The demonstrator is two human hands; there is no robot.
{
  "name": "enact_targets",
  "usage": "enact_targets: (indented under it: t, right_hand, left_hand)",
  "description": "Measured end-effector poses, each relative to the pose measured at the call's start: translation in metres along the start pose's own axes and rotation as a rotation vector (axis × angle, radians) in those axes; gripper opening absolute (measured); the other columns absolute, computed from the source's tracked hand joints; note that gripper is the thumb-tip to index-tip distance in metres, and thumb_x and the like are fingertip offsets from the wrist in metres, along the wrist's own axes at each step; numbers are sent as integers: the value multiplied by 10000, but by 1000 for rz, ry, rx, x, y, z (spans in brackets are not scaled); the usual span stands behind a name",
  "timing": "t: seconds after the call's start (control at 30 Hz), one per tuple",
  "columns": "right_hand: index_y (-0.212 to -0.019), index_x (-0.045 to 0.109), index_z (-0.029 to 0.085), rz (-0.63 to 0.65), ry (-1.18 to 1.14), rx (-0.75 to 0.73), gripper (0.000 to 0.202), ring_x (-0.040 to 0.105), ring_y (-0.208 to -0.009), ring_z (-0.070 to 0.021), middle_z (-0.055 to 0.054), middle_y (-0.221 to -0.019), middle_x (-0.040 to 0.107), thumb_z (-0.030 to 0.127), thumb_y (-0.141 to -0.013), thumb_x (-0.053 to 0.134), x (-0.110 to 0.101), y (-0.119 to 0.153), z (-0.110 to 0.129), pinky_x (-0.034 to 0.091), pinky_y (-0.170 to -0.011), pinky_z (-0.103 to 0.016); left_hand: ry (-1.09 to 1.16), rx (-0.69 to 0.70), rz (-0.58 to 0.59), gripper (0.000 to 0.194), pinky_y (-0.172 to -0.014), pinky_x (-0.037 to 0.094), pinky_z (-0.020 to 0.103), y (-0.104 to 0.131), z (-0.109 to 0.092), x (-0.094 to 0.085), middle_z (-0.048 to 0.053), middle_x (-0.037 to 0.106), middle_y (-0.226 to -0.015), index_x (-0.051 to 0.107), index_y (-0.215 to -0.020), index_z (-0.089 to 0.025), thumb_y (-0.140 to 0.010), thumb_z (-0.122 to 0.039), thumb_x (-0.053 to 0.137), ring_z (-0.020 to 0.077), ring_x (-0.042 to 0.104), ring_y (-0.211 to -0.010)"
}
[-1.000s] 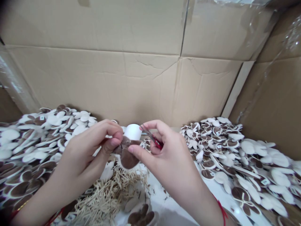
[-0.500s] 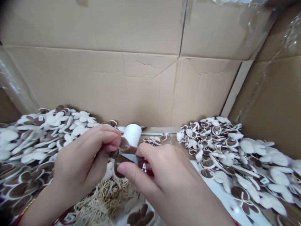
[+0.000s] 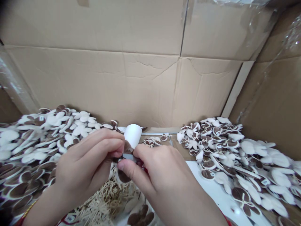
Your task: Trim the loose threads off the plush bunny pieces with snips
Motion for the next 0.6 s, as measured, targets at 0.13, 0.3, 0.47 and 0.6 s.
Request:
enact_targets:
  t: [0.13,0.3,0.47,0.6]
  right_hand:
    - [-698,553,228,5,32,10,345,506,-545,-140,25,-598,578,439,-955,462,1,0,1,338,-534,-278]
    - [-724,587,225,-2,79,-25,346,518,-566,-155,0,-629,592,427,-967,446,0,2,5,371,-557,-279]
    - [-670,559,208,-40,22,-23,382,480,-535,-138,8,-587,529,433,-964,464,-13,6,4,349,-512,-259]
    - [-677,513,207,-154,-226,97,400,394,-510,-113,40,-575,420,514,-933,502,-23,5,-11,294,-450,-234]
  left_hand:
    - [9,0,-2,209,-686,464,233,0,1,0,42,626,-812,506,-802,-161,-917,-8,420,125,527,-743]
    - [-10,21,-30,195,-703,473,222,0,-2,-3,28,627,-823,510,-831,-169,-921,-17,430,121,551,-765]
    - [-100,-20,-48,233,-670,458,197,-2,0,-8,2,618,-821,514,-847,-179,-897,21,405,102,566,-757]
    - [-38,-198,-44,242,-603,437,179,-2,13,-8,-24,580,-756,511,-821,-176,-872,42,420,82,547,-675]
Point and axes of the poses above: each hand's wrist, its own y-axis away from the middle knuckle, its own x-axis out of the palm, z = x × y, the point moved 6 cm from there along -y, towards the middle knuckle
